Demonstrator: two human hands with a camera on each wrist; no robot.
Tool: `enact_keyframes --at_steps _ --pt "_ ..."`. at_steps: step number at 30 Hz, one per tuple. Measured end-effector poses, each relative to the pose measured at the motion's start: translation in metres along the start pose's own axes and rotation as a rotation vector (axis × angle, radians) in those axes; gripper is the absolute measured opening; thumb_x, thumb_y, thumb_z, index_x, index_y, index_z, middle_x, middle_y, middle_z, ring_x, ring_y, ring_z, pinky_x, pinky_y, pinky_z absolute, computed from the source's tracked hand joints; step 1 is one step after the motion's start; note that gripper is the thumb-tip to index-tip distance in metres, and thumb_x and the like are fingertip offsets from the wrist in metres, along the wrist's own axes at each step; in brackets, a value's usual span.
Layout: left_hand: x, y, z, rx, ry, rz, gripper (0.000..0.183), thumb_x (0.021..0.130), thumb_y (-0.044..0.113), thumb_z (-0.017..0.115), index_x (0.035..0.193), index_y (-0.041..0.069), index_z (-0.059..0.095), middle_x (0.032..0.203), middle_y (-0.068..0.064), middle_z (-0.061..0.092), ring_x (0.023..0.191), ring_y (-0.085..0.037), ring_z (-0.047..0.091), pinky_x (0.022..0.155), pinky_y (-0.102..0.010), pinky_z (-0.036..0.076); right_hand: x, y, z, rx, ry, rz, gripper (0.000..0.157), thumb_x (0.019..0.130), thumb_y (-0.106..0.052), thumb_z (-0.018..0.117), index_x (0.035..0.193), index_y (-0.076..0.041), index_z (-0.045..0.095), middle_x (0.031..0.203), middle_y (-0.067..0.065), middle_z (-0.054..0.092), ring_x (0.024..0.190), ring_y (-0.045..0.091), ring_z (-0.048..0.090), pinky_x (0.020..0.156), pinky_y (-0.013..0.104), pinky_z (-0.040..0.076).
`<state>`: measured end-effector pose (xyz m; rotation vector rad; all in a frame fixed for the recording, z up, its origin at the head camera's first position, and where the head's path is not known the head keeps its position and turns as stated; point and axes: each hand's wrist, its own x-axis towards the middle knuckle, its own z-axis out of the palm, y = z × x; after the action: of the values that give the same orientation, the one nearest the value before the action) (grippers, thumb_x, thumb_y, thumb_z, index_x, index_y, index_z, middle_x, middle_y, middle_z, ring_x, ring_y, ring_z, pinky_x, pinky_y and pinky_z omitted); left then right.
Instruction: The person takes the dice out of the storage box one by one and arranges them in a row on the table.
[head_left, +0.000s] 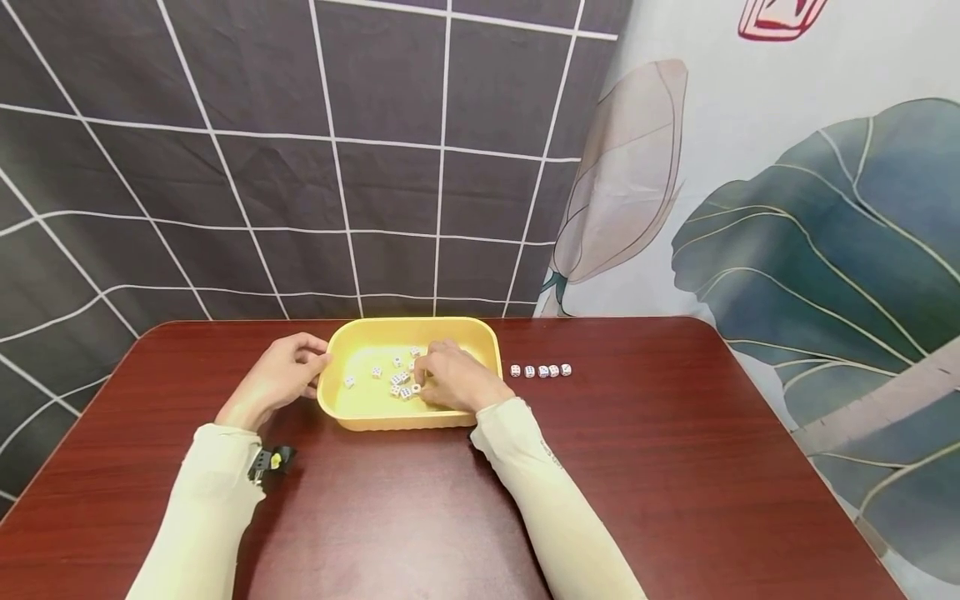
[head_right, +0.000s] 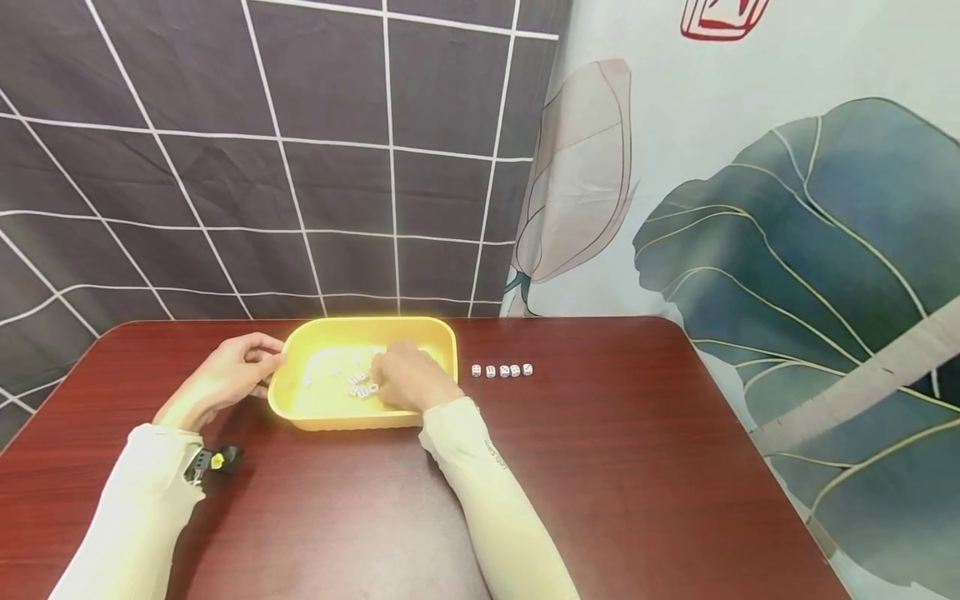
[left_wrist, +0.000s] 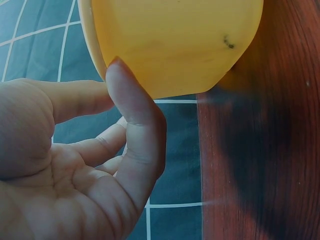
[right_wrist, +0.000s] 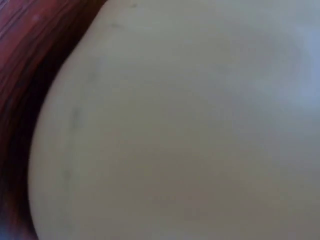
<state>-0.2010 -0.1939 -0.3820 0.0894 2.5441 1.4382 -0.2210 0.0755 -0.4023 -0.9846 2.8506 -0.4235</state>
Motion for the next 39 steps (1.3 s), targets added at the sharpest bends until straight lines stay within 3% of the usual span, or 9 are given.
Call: enact_keyframes --at_steps 8,19,30,39 --pt "0.0 -0.001 0.001 0.001 0.004 0.001 0.035 0.103 0.009 0.053 0.13 -0.012 0.05 0.096 -0.017 0.064 0.074 -0.014 0.064 0.066 -0.027 0.06 -0.004 0.001 -0.006 0.028 0.011 -0.022 0.005 0.086 -0.015 0.074 0.09 -0.016 0.072 0.094 0.002 0.061 0.095 0.02 0.051 0.085 0.03 0.045" --pt "0.0 -0.003 0.001 -0.008 0.01 0.009 0.034 0.102 0.008 0.053 0.129 -0.013 0.051 0.091 -0.013 0.064 0.071 -0.013 0.062 0.063 -0.027 0.06 -0.01 0.007 -0.014 0.111 0.035 0.018 0.008 0.09 -0.023 0.075 0.094 -0.017 0.072 0.099 0.0 0.059 0.105 0.019 0.052 0.097 0.032 0.047" --pt "0.002 -0.001 0.0 -0.012 0.004 0.007 0.034 0.103 0.008 0.052 0.13 -0.012 0.05 0.093 -0.014 0.064 0.073 -0.014 0.064 0.066 -0.027 0.061 -0.017 0.014 -0.026 0.1 0.093 0.002 0.01 0.087 -0.019 0.077 0.095 -0.015 0.073 0.1 0.003 0.064 0.1 0.019 0.054 0.092 0.032 0.047" --pt "0.001 0.0 0.001 -0.006 0.008 0.002 0.034 0.103 0.009 0.053 0.13 -0.012 0.05 0.094 -0.015 0.064 0.073 -0.014 0.063 0.066 -0.027 0.06 -0.026 0.021 -0.036 0.132 0.147 0.008 0.011 0.083 -0.017 0.075 0.093 -0.015 0.073 0.107 0.004 0.065 0.113 0.023 0.052 0.101 0.035 0.046"
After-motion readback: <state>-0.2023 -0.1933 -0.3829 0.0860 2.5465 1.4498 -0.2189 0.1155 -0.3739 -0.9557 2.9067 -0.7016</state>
